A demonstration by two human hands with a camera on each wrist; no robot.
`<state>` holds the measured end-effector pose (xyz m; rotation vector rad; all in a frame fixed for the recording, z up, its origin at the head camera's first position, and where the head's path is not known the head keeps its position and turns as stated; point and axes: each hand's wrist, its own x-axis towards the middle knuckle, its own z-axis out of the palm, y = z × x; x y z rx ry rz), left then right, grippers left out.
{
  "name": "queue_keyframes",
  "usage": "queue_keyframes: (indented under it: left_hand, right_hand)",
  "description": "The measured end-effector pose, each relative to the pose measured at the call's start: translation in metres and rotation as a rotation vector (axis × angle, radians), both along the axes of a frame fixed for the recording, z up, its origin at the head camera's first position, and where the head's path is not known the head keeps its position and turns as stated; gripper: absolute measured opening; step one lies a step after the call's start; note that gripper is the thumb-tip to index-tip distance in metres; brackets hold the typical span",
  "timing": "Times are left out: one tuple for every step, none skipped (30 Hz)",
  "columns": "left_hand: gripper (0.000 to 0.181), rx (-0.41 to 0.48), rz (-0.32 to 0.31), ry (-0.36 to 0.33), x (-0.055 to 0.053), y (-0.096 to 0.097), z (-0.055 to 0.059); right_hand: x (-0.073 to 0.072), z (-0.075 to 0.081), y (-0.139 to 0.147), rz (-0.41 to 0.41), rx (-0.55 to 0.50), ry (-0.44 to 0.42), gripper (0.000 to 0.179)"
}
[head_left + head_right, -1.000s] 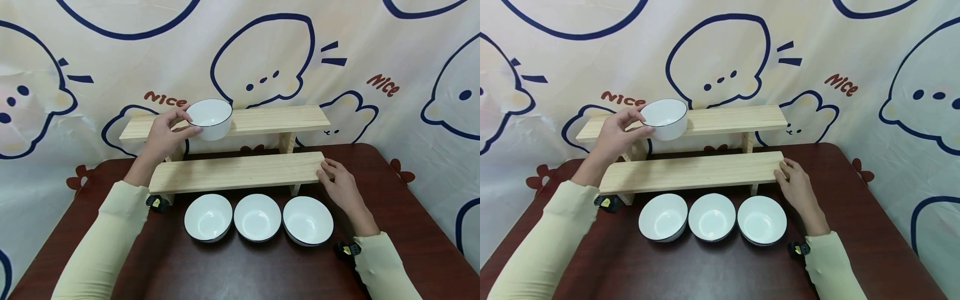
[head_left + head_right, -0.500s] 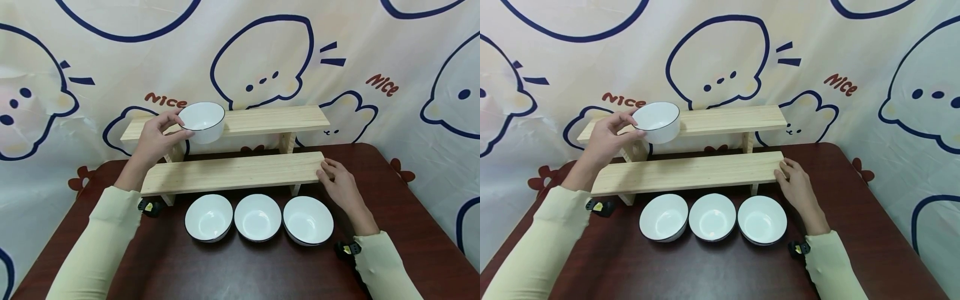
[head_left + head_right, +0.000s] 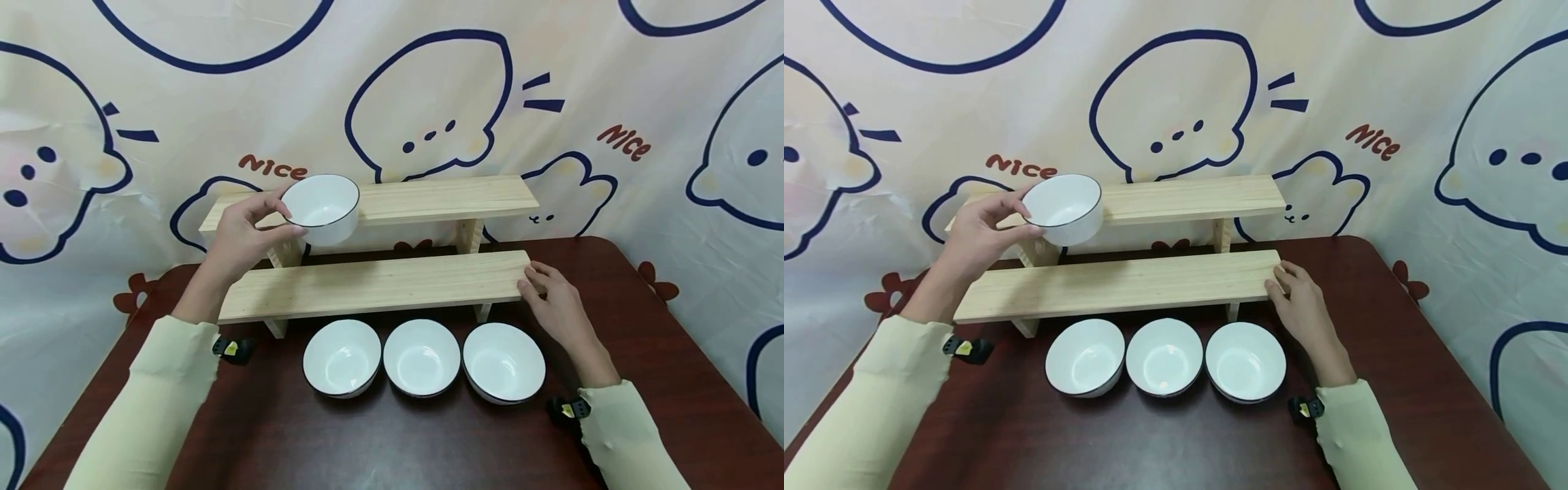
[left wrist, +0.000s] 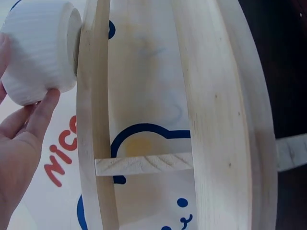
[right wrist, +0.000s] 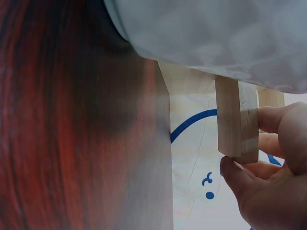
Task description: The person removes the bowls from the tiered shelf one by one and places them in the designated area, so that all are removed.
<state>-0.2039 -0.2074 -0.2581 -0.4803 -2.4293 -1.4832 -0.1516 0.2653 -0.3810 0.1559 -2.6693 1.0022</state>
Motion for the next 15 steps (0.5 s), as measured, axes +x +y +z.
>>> queue_keyframes:
  left_hand:
    - [0.028, -0.002, 0.005, 0.001, 0.002, -0.002, 0.0]
    - [0.028, -0.004, 0.01, 0.004, 0.004, -0.003, -0.001]
    - [0.028, 0.0, 0.011, 0.004, 0.005, -0.005, -0.001]
    - [0.028, 0.011, 0.007, 0.005, 0.007, -0.007, -0.001]
    - [0.027, 0.016, 0.007, 0.005, 0.008, -0.008, -0.002]
    - [0.027, 0.017, 0.012, 0.002, 0.01, -0.01, -0.002]
    - [0.028, 0.017, 0.02, -0.001, 0.011, -0.012, -0.003]
    - [0.028, 0.015, 0.031, -0.002, 0.013, -0.014, -0.004]
    - [0.028, 0.018, 0.039, -0.005, 0.015, -0.015, -0.004]
    - [0.029, 0.013, 0.055, -0.007, 0.017, -0.017, -0.005]
    - [0.029, 0.006, 0.07, -0.008, 0.018, -0.019, -0.005]
    - [0.03, 0.011, 0.082, -0.01, 0.02, -0.021, -0.006]
    - [0.03, 0.02, 0.086, -0.013, 0.021, -0.022, -0.007]
    - [0.03, 0.024, 0.09, -0.013, 0.023, -0.024, -0.008]
    - [0.029, 0.031, 0.089, -0.011, 0.024, -0.026, -0.008]
  right_hand:
    - [0.0, 0.0, 0.0, 0.0, 0.0, 0.001, 0.048]
    - [0.0, 0.0, 0.0, 0.0, 0.0, 0.002, 0.048]
    - [0.0, 0.0, 0.0, 0.0, 0.001, 0.004, 0.048]
    - [0.0, 0.0, 0.0, -0.001, 0.002, 0.005, 0.048]
    - [0.0, 0.0, 0.0, -0.003, 0.002, 0.006, 0.047]
    - [0.0, 0.001, 0.0, -0.004, 0.002, 0.007, 0.047]
    - [0.0, 0.001, 0.0, -0.004, 0.003, 0.008, 0.047]
    - [0.0, 0.001, 0.0, -0.005, 0.004, 0.007, 0.047]
    - [0.0, 0.001, 0.0, -0.005, 0.003, 0.006, 0.047]
    - [0.0, 0.001, 0.0, -0.004, 0.003, 0.004, 0.047]
    - [0.0, 0.001, 0.0, -0.003, 0.001, 0.002, 0.048]
    - [0.0, 0.0, 0.0, -0.001, 0.0, 0.0, 0.048]
    - [0.0, 0.0, 0.0, -0.001, -0.001, -0.003, 0.048]
    - [0.0, 0.0, 0.0, 0.0, -0.002, -0.006, 0.048]
    - [0.0, 0.0, 0.0, 0.001, -0.003, -0.007, 0.048]
